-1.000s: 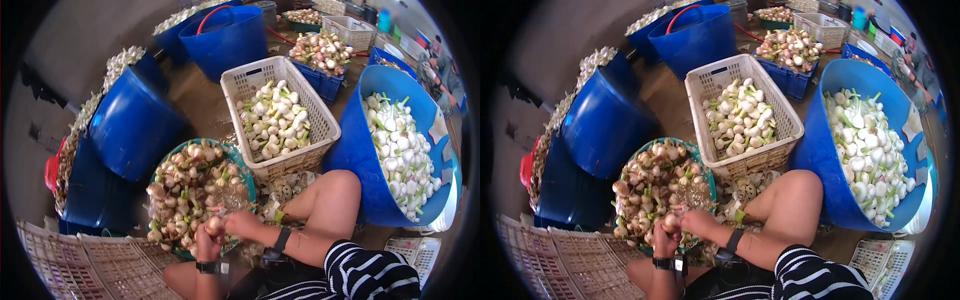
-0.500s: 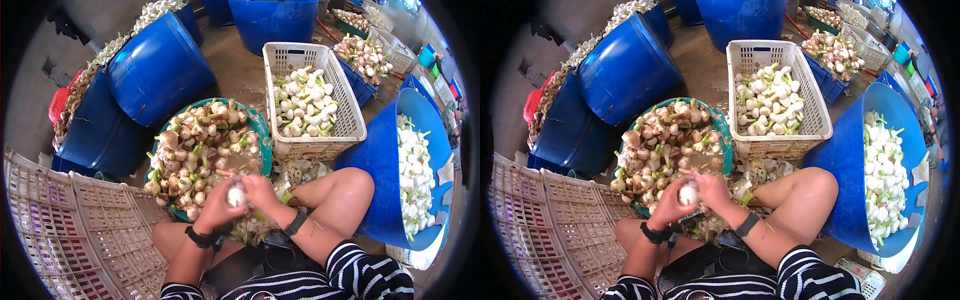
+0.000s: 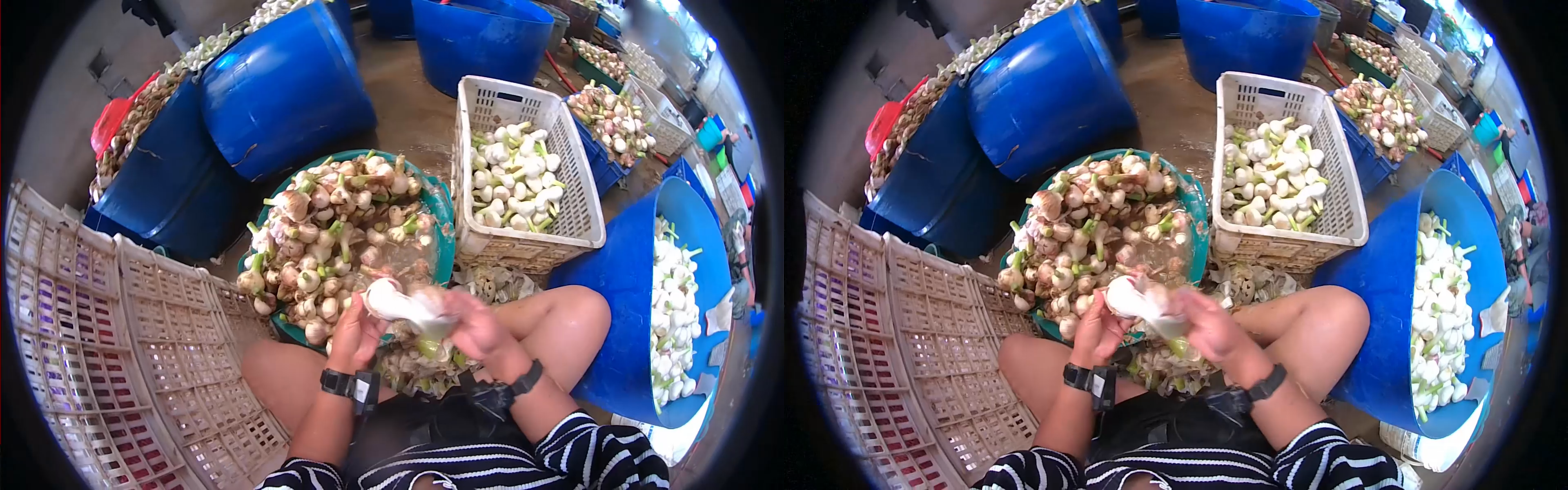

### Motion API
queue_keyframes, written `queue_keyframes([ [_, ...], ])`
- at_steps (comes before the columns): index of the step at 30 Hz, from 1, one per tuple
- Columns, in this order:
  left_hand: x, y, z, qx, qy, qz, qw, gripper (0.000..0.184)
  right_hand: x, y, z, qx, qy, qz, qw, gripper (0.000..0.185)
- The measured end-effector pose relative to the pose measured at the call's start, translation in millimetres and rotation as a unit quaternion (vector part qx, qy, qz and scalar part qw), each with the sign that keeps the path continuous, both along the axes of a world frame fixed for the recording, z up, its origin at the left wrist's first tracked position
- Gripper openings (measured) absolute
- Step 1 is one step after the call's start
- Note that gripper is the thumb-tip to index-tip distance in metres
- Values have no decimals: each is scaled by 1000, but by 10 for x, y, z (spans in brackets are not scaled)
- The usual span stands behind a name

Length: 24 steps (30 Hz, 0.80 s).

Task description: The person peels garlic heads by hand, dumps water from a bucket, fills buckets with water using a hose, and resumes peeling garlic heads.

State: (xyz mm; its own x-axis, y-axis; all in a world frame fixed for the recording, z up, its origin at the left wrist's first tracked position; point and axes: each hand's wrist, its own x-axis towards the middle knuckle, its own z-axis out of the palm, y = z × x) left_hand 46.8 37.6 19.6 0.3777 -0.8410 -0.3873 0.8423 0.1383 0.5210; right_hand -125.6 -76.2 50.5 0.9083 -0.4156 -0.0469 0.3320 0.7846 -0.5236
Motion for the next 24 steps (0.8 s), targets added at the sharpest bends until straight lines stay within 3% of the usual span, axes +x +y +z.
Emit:
queue_keyframes([
  [2,-52,14,13,46,11,-3,999,40,-128,-76,127,-35,11,-91,995,22],
  [4,-67,22,-46,44,15,-40,998,39,-173,-176,359,-12,-30,-103,994,25],
  [6,32,3,-153,57,157,-1,986,31,-110,-253,976,-38,-68,-152,985,31],
  [8,126,49,-245,132,209,33,968,30,-291,-477,798,-8,-50,-261,964,32],
  [12,108,95,47,151,211,89,962,29,-450,-632,504,-7,1,-281,960,42],
  [13,129,125,-14,152,195,84,965,30,-428,-636,430,-253,131,-129,950,41],
  [14,141,140,-53,152,179,79,969,30,-409,-638,370,-474,248,35,844,42],
  [15,130,141,-59,153,179,78,969,30,-322,-489,319,-637,325,24,698,40],
  [16,104,135,-67,149,191,49,969,29,-183,-254,267,-765,387,12,516,39],
  [18,-19,57,-55,145,205,16,968,28,77,44,172,-793,315,-108,511,43],
  [22,-206,28,34,181,161,0,970,25,357,208,-14,-819,236,-104,512,39],
  [23,-161,67,-37,173,158,-18,972,25,364,220,-63,-594,254,10,763,36],
  [24,-126,87,-37,168,156,-35,973,25,373,229,-78,-292,241,126,917,34],
])
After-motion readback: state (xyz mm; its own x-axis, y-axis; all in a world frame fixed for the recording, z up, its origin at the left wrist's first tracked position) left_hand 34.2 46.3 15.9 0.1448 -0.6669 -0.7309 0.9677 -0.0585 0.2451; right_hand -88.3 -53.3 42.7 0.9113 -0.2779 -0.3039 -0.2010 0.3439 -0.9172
